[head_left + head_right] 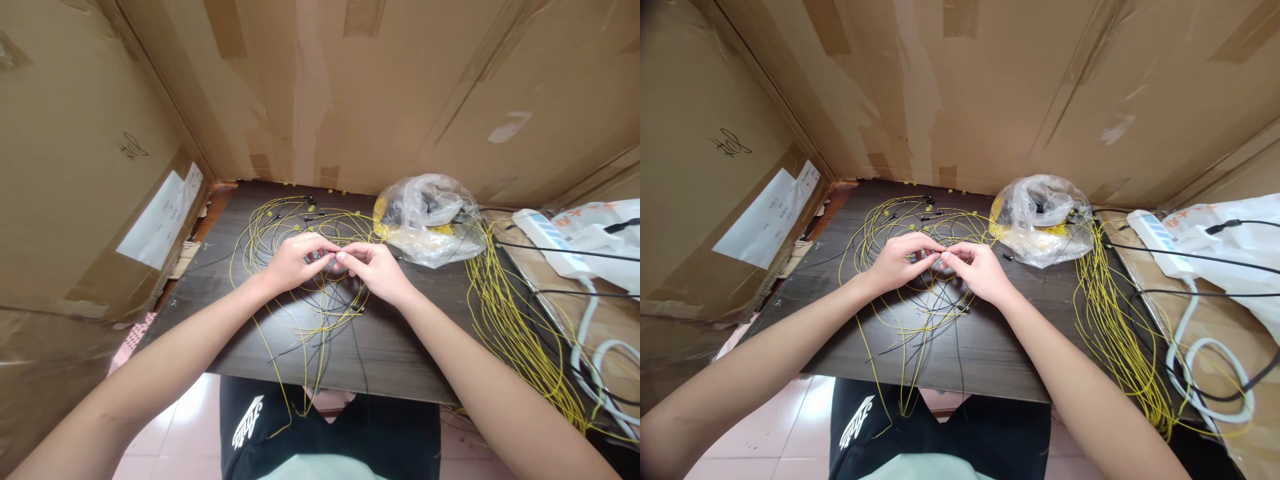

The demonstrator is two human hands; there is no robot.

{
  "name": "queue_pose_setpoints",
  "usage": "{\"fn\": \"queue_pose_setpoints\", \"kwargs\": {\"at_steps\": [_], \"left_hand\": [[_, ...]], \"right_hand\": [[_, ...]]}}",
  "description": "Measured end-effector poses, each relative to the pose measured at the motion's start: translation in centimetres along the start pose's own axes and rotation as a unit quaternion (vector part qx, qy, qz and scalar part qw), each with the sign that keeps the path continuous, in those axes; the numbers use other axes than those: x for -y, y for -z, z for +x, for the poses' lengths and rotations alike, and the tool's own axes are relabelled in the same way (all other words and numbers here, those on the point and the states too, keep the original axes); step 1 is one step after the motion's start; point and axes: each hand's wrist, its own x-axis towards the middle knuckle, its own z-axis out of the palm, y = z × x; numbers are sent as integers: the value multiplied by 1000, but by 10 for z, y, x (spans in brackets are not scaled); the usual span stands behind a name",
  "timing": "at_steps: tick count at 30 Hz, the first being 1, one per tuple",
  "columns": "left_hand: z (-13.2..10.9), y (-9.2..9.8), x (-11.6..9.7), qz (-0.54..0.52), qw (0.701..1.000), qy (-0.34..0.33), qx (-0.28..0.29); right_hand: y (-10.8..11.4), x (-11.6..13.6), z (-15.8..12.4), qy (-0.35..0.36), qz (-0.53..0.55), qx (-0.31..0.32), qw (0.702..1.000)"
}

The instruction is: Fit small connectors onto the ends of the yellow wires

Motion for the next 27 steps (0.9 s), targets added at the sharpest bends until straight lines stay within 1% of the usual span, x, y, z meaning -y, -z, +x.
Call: {"fn": "queue_pose_setpoints", "kwargs": {"at_steps": [3, 6, 9, 12, 15, 19, 27], "left_hand": [[-1, 0, 0, 19, 1000, -9, 1], [-1, 0, -2, 20, 1000, -4, 0], [0, -1, -5, 1, 1000, 18, -5], [1, -1, -7, -28, 998, 45, -13], [2, -1, -7, -47, 997, 58, -8], [1, -1, -4, -59, 996, 63, -2], [1, -2, -5, -73, 996, 57, -13]], "right_hand": [[0, -1, 0, 4, -5, 5, 1000], [-2, 0, -1, 19, -25, 3, 999], [-3, 2, -2, 37, -50, -2, 998], [-3, 4, -3, 39, -45, 0, 998], [-2, 4, -3, 44, -55, 3, 998], [0, 3, -3, 54, -83, 3, 995], [3, 4, -5, 57, -98, 17, 993]]}}
